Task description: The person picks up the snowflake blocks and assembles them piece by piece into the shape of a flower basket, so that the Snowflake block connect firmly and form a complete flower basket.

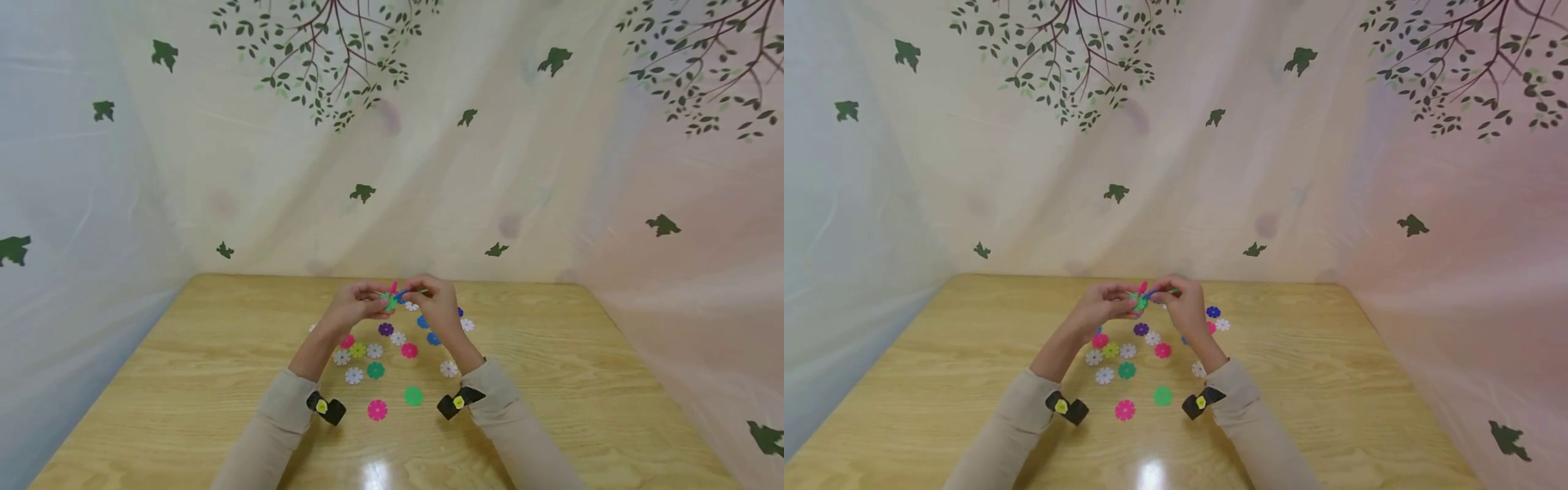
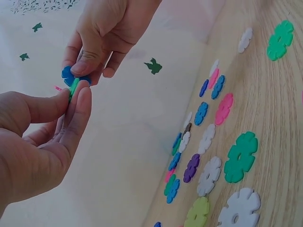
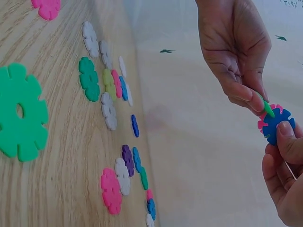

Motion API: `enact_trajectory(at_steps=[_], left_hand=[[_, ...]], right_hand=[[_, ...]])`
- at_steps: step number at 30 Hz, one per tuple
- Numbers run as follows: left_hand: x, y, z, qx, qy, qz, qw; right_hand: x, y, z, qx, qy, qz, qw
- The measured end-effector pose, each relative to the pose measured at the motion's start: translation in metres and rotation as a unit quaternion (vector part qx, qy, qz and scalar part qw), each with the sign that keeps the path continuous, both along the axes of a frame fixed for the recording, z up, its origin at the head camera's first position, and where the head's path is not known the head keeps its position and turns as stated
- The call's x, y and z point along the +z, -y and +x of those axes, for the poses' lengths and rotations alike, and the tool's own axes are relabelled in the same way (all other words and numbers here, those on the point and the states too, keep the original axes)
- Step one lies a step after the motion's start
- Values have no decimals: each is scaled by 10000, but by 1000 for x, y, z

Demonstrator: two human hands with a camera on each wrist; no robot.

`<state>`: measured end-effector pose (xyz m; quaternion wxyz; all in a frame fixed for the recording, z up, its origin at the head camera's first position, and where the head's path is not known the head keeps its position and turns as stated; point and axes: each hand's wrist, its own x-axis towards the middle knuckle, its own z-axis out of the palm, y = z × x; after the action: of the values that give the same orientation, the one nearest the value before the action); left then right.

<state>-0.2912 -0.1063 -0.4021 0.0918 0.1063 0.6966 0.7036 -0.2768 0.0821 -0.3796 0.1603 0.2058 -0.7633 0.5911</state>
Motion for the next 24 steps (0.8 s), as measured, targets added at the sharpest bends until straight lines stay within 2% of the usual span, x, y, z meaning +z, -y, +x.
enact_trajectory(at_steps=[3, 10, 15, 19, 24], left_hand=[[-2, 0, 1, 24, -36, 31, 10000], [0, 0, 2, 48, -62, 76, 9999], [5, 5, 2, -99, -138, -52, 9998], [7, 9, 2, -329, -157, -201, 9991], [6, 13, 2, -432, -144, -242, 9987]], right_hand=[[-2, 2, 1, -30, -109, -126, 9999], [-31, 3, -21, -106, -213, -295, 9993], [-27, 0, -19, 134, -298, -97, 9994], [-26, -5, -20, 347, -108, 180, 9992], [-26, -8, -23, 665, 67, 348, 9972]])
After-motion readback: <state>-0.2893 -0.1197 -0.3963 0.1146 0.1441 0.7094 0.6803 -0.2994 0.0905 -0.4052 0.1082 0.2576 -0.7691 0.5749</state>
